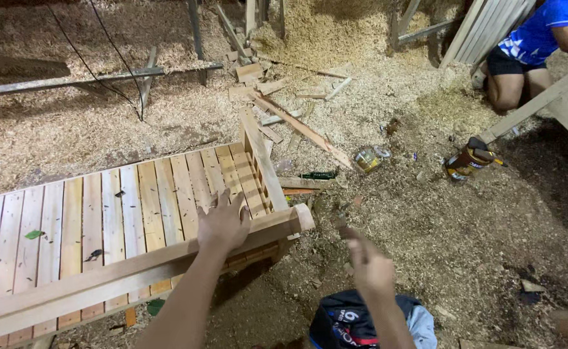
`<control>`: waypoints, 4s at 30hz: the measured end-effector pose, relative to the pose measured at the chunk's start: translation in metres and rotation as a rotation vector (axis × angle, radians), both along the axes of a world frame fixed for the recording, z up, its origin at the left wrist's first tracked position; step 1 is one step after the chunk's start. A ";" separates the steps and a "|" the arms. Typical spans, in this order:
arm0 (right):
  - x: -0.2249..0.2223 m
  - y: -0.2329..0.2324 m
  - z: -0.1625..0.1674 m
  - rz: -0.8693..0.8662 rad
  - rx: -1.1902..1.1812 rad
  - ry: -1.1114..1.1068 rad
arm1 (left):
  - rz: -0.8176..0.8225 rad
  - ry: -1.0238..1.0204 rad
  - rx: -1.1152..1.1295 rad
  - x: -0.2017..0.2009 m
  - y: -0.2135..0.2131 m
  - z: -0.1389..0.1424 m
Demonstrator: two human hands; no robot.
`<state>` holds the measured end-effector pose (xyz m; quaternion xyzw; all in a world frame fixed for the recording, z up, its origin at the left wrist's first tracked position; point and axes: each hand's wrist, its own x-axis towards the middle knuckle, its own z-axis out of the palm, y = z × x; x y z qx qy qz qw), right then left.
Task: The person picks up power tools from a wooden bench, places an angle grinder and drill on a work surface, then sands the slats and frame of a wooden bench with a sanding block, working along the seat, edges, and armrests.
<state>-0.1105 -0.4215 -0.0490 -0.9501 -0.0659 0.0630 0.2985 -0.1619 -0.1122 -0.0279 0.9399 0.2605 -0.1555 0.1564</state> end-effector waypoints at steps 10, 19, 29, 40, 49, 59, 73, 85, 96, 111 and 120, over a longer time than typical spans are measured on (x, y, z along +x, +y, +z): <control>0.021 0.122 -0.003 0.007 0.274 0.262 | 0.001 0.032 0.017 0.001 -0.003 0.003; -0.024 0.071 -0.011 0.297 0.336 -0.429 | 0.011 0.026 0.012 0.002 -0.002 0.005; 0.028 0.099 0.011 0.307 0.344 0.029 | -0.008 0.068 0.004 0.001 -0.003 0.009; 0.054 0.123 -0.003 0.144 0.180 0.337 | 0.009 0.120 0.001 0.006 -0.005 0.011; -0.042 0.028 -0.070 0.293 0.118 -0.194 | -0.003 0.057 0.028 0.005 -0.001 0.000; 0.021 0.117 -0.016 0.416 -0.284 -0.276 | 0.019 -0.006 0.005 0.002 -0.002 0.000; -0.014 0.079 -0.028 0.469 -0.171 -0.434 | -0.005 0.004 0.066 0.001 -0.002 0.004; -0.018 0.078 -0.035 0.463 -0.147 -0.537 | -0.025 -0.011 0.067 -0.001 -0.004 0.003; 0.005 0.092 -0.041 0.466 -0.148 -0.526 | -0.017 0.041 0.010 0.000 -0.002 0.009; 0.013 0.097 -0.025 0.567 -0.589 -0.565 | 0.001 -0.008 -0.016 0.004 0.003 0.011; 0.021 0.095 0.018 0.653 -0.408 -0.332 | 0.052 -0.045 -0.098 -0.001 0.004 0.021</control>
